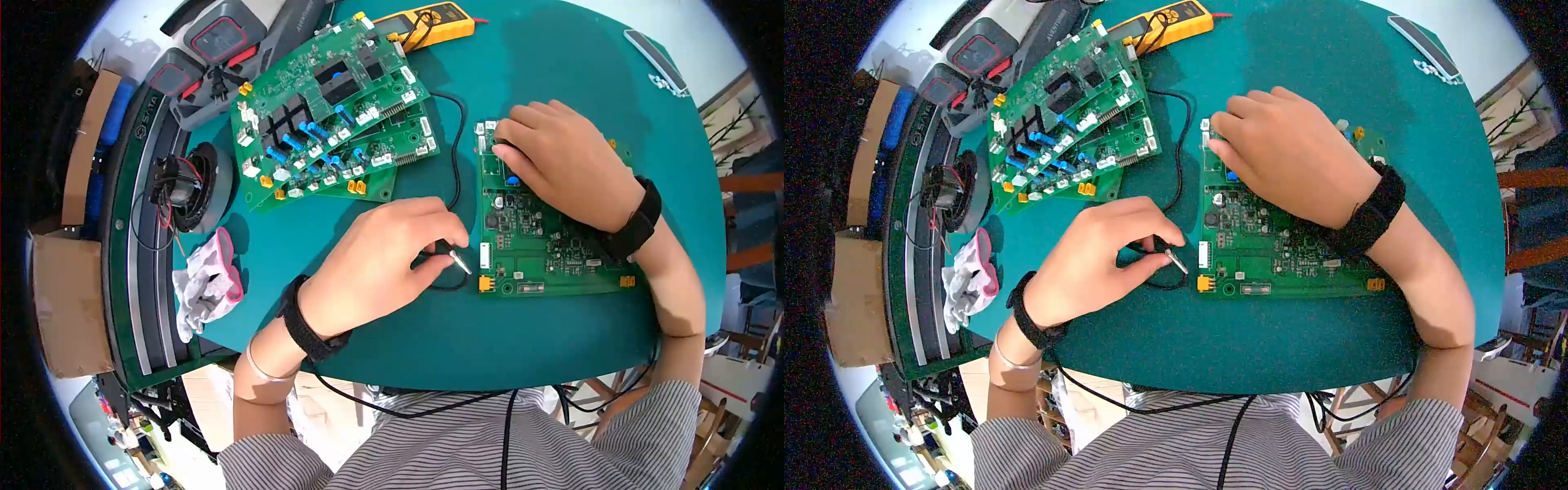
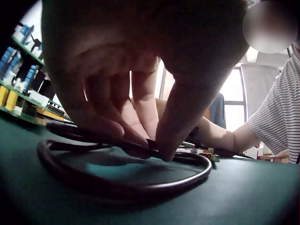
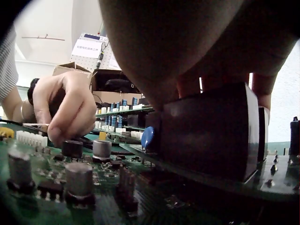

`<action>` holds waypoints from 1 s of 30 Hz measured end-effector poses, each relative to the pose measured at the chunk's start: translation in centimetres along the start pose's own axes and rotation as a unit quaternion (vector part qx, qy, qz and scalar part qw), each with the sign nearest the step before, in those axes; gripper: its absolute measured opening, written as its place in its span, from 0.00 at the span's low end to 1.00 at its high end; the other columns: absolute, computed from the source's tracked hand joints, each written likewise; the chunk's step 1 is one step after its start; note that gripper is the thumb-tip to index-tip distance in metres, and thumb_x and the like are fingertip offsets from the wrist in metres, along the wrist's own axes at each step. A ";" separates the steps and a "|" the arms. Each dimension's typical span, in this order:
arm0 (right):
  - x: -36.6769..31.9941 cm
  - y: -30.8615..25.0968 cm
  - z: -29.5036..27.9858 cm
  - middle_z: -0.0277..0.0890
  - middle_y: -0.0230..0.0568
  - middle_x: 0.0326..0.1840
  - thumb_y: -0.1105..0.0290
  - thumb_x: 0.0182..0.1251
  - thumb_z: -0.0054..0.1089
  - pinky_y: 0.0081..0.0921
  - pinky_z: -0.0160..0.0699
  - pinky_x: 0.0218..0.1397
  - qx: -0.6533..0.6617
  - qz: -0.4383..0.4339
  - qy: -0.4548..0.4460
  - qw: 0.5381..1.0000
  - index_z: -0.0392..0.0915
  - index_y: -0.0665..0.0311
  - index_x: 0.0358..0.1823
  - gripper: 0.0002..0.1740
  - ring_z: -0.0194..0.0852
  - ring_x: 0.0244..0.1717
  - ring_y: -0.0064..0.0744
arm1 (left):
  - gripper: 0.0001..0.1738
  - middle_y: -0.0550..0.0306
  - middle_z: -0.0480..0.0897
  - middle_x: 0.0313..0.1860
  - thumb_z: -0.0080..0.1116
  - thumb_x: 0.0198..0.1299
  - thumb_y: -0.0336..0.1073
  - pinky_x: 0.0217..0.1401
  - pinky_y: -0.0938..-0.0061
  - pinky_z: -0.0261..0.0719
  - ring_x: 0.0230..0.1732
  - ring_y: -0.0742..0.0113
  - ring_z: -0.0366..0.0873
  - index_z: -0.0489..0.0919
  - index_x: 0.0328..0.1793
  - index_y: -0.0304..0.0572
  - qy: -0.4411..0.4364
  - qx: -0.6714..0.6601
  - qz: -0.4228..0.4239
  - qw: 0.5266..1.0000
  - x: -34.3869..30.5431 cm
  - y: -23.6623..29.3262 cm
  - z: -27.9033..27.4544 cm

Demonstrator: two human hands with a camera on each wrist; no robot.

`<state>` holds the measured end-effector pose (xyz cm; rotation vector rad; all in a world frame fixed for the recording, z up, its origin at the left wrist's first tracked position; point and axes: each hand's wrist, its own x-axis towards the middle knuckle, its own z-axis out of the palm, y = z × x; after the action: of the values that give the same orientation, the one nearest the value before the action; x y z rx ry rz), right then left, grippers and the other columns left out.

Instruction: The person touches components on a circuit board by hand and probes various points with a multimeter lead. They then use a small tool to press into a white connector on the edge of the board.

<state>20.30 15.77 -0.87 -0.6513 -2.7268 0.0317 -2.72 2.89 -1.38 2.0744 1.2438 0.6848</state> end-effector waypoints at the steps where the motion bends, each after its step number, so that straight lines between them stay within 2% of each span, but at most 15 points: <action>1: 0.0 0.0 0.0 0.79 0.43 0.39 0.64 0.76 0.58 0.42 0.76 0.52 0.000 0.000 0.000 1.000 0.80 0.65 0.43 0.11 0.79 0.44 0.45 | 0.15 0.57 0.82 0.36 0.73 0.52 0.22 0.37 0.72 0.80 0.35 0.63 0.84 0.85 0.46 0.41 0.012 0.024 0.025 0.999 0.0 -0.2 0.1; 5: 0.0 0.1 0.1 0.78 0.44 0.39 0.64 0.76 0.58 0.42 0.76 0.52 -0.004 -0.006 -0.001 1.000 0.80 0.65 0.43 0.11 0.79 0.44 0.46 | 0.14 0.56 0.81 0.36 0.69 0.54 0.19 0.34 0.73 0.79 0.33 0.64 0.83 0.85 0.46 0.40 0.032 0.063 0.009 0.997 0.1 0.4 -0.6; 7: 0.0 0.1 0.2 0.78 0.44 0.38 0.64 0.76 0.58 0.42 0.76 0.52 -0.006 -0.006 -0.002 1.000 0.80 0.65 0.43 0.11 0.79 0.44 0.46 | 0.14 0.55 0.81 0.36 0.66 0.55 0.17 0.32 0.75 0.79 0.31 0.67 0.83 0.85 0.46 0.39 0.041 0.048 -0.077 0.995 0.0 1.0 -0.7; 11: 0.0 0.0 0.0 0.78 0.44 0.38 0.64 0.75 0.59 0.42 0.76 0.52 -0.006 -0.006 0.004 1.000 0.79 0.65 0.41 0.11 0.79 0.44 0.46 | 0.14 0.55 0.82 0.37 0.66 0.55 0.16 0.34 0.76 0.82 0.32 0.69 0.85 0.85 0.48 0.37 0.038 0.002 -0.057 0.998 -0.2 0.4 -0.3; 13: 0.1 0.0 0.0 0.78 0.43 0.37 0.64 0.75 0.59 0.42 0.76 0.52 -0.005 -0.005 0.003 1.000 0.79 0.65 0.41 0.11 0.79 0.44 0.46 | 0.15 0.55 0.82 0.39 0.64 0.57 0.15 0.39 0.75 0.86 0.38 0.67 0.88 0.85 0.49 0.36 0.047 -0.046 -0.034 0.997 -0.2 0.3 0.0; 14: 0.0 0.0 0.0 0.78 0.43 0.37 0.64 0.75 0.59 0.42 0.76 0.52 -0.003 -0.006 0.008 1.000 0.79 0.65 0.40 0.11 0.79 0.44 0.46 | 0.15 0.55 0.82 0.39 0.64 0.57 0.15 0.39 0.75 0.86 0.38 0.67 0.88 0.85 0.49 0.36 0.048 -0.046 -0.035 0.997 -0.1 0.4 0.1; 16: 0.0 0.0 0.0 0.78 0.43 0.37 0.64 0.75 0.60 0.41 0.76 0.52 -0.002 -0.006 0.011 1.000 0.79 0.65 0.40 0.11 0.79 0.43 0.46 | 0.15 0.55 0.82 0.40 0.62 0.58 0.14 0.45 0.74 0.88 0.45 0.65 0.88 0.84 0.49 0.35 0.076 -0.043 -0.011 0.996 0.1 0.6 0.1; 20: 0.1 -0.1 -0.1 0.77 0.43 0.36 0.65 0.75 0.60 0.41 0.76 0.52 -0.003 -0.003 0.009 1.000 0.78 0.65 0.40 0.10 0.79 0.43 0.45 | 0.13 0.54 0.82 0.39 0.63 0.59 0.15 0.43 0.72 0.86 0.45 0.60 0.87 0.85 0.48 0.36 0.092 -0.004 -0.009 0.996 0.1 0.4 0.0; 22: 0.1 -0.1 -0.1 0.77 0.42 0.36 0.65 0.75 0.60 0.41 0.76 0.52 -0.004 -0.004 0.011 1.000 0.78 0.65 0.39 0.10 0.79 0.43 0.45 | 0.12 0.53 0.81 0.38 0.66 0.58 0.16 0.40 0.67 0.82 0.40 0.55 0.85 0.85 0.45 0.38 0.081 0.048 0.004 0.996 0.1 0.6 -0.2; 25: 0.0 -0.1 -0.1 0.77 0.42 0.36 0.65 0.75 0.59 0.41 0.76 0.51 -0.007 -0.005 0.009 1.000 0.78 0.65 0.40 0.10 0.79 0.43 0.45 | 0.11 0.53 0.81 0.37 0.68 0.57 0.18 0.38 0.63 0.79 0.38 0.51 0.82 0.85 0.44 0.40 0.077 0.058 -0.001 0.995 -0.1 0.8 -0.1; 30: 0.1 -0.1 -0.1 0.77 0.42 0.36 0.65 0.75 0.59 0.42 0.76 0.51 -0.008 -0.004 0.008 1.000 0.78 0.65 0.40 0.10 0.79 0.43 0.45 | 0.11 0.54 0.81 0.35 0.68 0.56 0.18 0.37 0.64 0.80 0.36 0.52 0.83 0.85 0.43 0.41 0.059 0.072 0.012 0.996 -0.3 0.8 0.1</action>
<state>20.16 15.72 -0.74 -0.6414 -2.7181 0.0026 -2.27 2.33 -0.87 2.1946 1.3721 0.7589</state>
